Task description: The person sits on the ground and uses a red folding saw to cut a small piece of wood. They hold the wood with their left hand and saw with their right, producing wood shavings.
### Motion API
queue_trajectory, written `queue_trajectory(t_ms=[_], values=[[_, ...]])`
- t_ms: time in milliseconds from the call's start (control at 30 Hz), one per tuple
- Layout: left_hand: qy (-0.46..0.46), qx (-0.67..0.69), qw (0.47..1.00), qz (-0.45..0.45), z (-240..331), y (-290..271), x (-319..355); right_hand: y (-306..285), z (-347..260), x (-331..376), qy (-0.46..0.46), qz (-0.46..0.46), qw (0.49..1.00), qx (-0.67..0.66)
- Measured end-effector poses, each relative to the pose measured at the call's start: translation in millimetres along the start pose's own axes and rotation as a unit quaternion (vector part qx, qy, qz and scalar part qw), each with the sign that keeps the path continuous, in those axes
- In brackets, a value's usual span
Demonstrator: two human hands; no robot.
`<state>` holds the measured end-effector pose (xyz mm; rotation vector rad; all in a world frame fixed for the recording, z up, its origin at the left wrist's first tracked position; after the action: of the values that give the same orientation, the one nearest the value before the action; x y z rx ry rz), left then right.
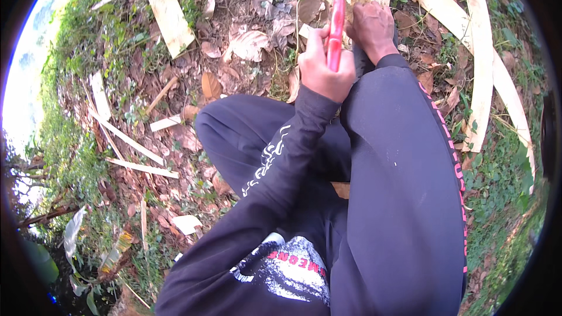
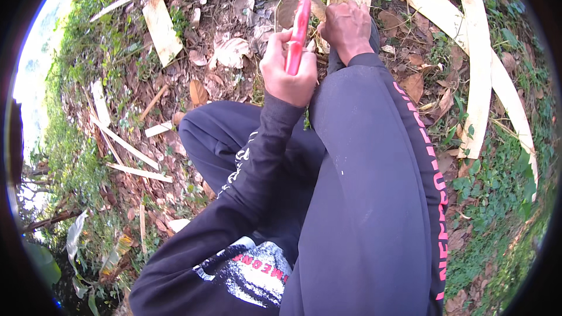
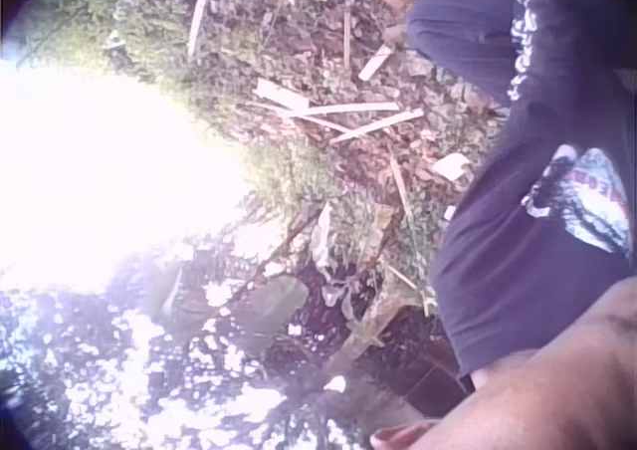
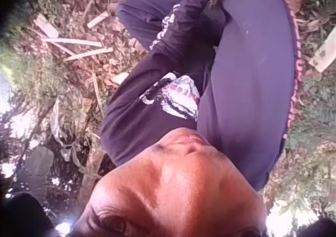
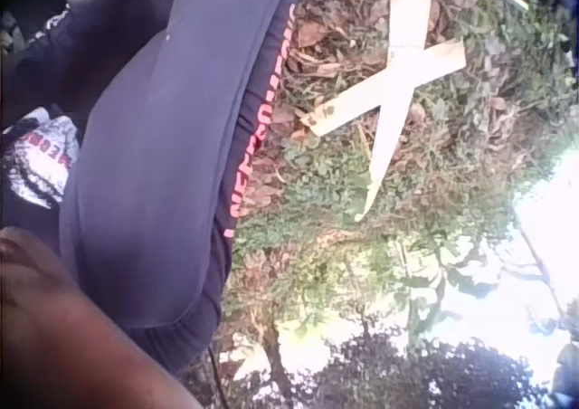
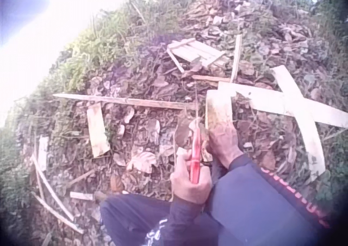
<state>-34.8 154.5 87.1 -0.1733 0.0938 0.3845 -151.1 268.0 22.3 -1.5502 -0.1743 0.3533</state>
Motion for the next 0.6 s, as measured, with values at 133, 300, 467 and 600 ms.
queue_trajectory(t_ms=[133, 300, 467, 600], values=[[-0.037, -0.033, 0.999, -0.006, 27, -49, 71, 3, 6, -4, -0.009, -0.037, 0.999, 0.012], [-0.003, -0.019, 1.0, -0.009, 32, -46, 59, -9, 9, -2, -0.01, -0.025, 0.999, 0.031], [0.073, -0.036, 0.996, 0.037, 11, -11, 1, -1, 5, -2, -0.013, -0.047, 0.998, 0.04], [-0.006, 0.014, 1.0, 0.001, 47, -58, 94, -2, 11, -1, -0.02, -0.022, 0.999, 0.041]])
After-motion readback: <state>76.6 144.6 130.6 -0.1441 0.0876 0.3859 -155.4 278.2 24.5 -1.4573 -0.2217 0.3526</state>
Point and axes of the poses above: each hand's wrist, its own x-axis away from the middle knuckle, its own y-axis out of the palm, z = x × y, the point moved 5 cm from there along -x, towards the middle knuckle, and after that the axes turned 9 degrees about x, right-handed, at the moved point
